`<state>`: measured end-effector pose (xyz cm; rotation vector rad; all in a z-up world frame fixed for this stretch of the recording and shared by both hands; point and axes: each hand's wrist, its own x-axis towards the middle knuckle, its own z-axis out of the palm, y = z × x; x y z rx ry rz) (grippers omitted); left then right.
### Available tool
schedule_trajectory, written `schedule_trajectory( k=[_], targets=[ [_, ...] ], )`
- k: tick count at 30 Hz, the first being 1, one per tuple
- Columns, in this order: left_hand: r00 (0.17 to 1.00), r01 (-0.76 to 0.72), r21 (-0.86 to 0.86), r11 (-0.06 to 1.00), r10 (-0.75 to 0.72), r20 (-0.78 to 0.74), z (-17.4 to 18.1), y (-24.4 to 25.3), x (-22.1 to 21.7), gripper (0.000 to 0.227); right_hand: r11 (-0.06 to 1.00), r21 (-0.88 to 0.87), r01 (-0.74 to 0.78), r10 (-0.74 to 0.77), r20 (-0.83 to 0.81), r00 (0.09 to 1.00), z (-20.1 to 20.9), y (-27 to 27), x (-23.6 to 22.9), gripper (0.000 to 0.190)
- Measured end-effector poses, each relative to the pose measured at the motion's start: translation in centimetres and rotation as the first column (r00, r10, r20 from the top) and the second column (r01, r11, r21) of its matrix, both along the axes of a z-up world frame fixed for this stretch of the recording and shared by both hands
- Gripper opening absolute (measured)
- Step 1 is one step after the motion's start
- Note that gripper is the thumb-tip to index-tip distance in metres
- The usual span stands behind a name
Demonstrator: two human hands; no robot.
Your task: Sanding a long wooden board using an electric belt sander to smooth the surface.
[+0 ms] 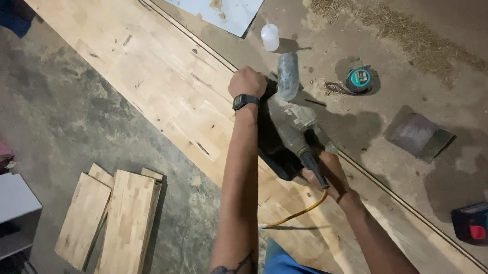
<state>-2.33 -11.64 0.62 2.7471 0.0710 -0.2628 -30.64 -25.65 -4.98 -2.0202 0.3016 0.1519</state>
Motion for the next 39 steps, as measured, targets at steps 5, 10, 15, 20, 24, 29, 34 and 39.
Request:
schedule_trajectory(
  k=[5,10,15,20,24,29,34,39],
  targets=[
    [0.999,-0.021,0.034,0.999,0.022,-0.030,-1.6,3.1,0.5,0.029,0.999,-0.004,-0.045,0.045,-0.054,0.998,1.8,2.2,0.1,0.021],
    [0.997,-0.052,0.053,0.997,0.055,-0.055,-1.2,5.9,-1.0,0.029,0.993,0.026,-0.113,0.111,0.069,0.991,3.8,4.3,0.2,0.027],
    [0.993,-0.102,0.088,0.991,0.107,-0.056,-1.5,8.6,-2.1,0.028,0.990,0.025,-0.140,0.138,0.047,0.989,-0.4,6.3,-1.1,0.014],
    [0.992,-0.123,0.086,0.989,0.123,0.012,-1.9,11.7,-2.8,0.028,0.992,0.038,-0.121,0.121,0.005,0.993,-1.1,9.5,-1.6,0.011],
    [0.988,-0.155,0.113,0.981,0.152,0.039,-0.7,14.3,-3.8,0.028,0.989,0.039,-0.142,0.140,0.040,0.989,-3.1,12.0,-1.5,0.016],
    [0.977,-0.215,0.119,0.969,0.211,0.042,-0.7,18.2,-3.7,0.026,0.970,0.104,-0.220,0.223,-0.020,0.975,-0.9,14.6,-0.9,0.023],
    [0.971,-0.240,0.101,0.965,0.240,0.017,0.7,21.9,-3.4,0.031,0.927,0.232,-0.293,0.339,-0.189,0.922,7.6,16.5,1.4,0.045],
    [0.955,-0.297,0.122,0.947,0.291,0.062,-2.6,27.4,0.1,0.027,0.939,0.190,-0.287,0.306,-0.079,0.949,1.1,21.0,4.6,0.031]
  ],
)
